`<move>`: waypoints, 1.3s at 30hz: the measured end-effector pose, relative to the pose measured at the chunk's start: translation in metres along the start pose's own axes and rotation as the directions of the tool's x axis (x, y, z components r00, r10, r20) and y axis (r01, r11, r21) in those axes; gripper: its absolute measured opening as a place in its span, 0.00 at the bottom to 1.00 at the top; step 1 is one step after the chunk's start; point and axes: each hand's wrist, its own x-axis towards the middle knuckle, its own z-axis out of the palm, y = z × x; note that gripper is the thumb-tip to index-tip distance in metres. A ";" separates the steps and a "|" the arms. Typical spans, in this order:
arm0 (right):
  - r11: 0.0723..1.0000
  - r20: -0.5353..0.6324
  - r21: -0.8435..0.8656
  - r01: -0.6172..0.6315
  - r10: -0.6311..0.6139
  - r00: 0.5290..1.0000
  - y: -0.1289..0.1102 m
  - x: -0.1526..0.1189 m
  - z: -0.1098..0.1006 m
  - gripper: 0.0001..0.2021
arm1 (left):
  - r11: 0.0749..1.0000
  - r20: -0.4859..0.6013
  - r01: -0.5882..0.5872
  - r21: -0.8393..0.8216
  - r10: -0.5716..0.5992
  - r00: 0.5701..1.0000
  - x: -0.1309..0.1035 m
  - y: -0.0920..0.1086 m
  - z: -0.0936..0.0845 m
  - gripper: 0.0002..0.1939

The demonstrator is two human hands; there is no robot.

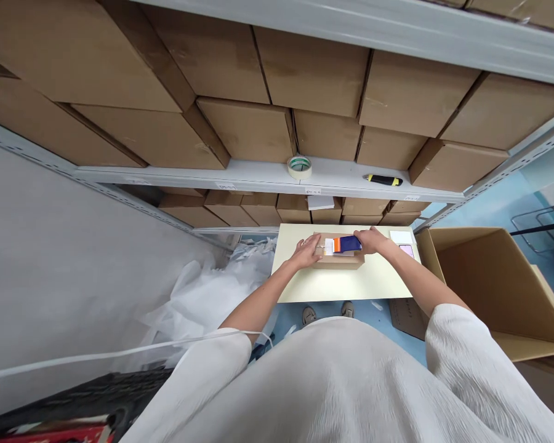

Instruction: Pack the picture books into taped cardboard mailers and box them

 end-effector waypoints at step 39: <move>0.966 0.163 -0.144 -0.213 0.236 0.958 0.076 0.019 0.051 0.21 | 0.999 -0.016 -0.024 -0.047 0.023 1.000 0.011 0.002 0.012 0.49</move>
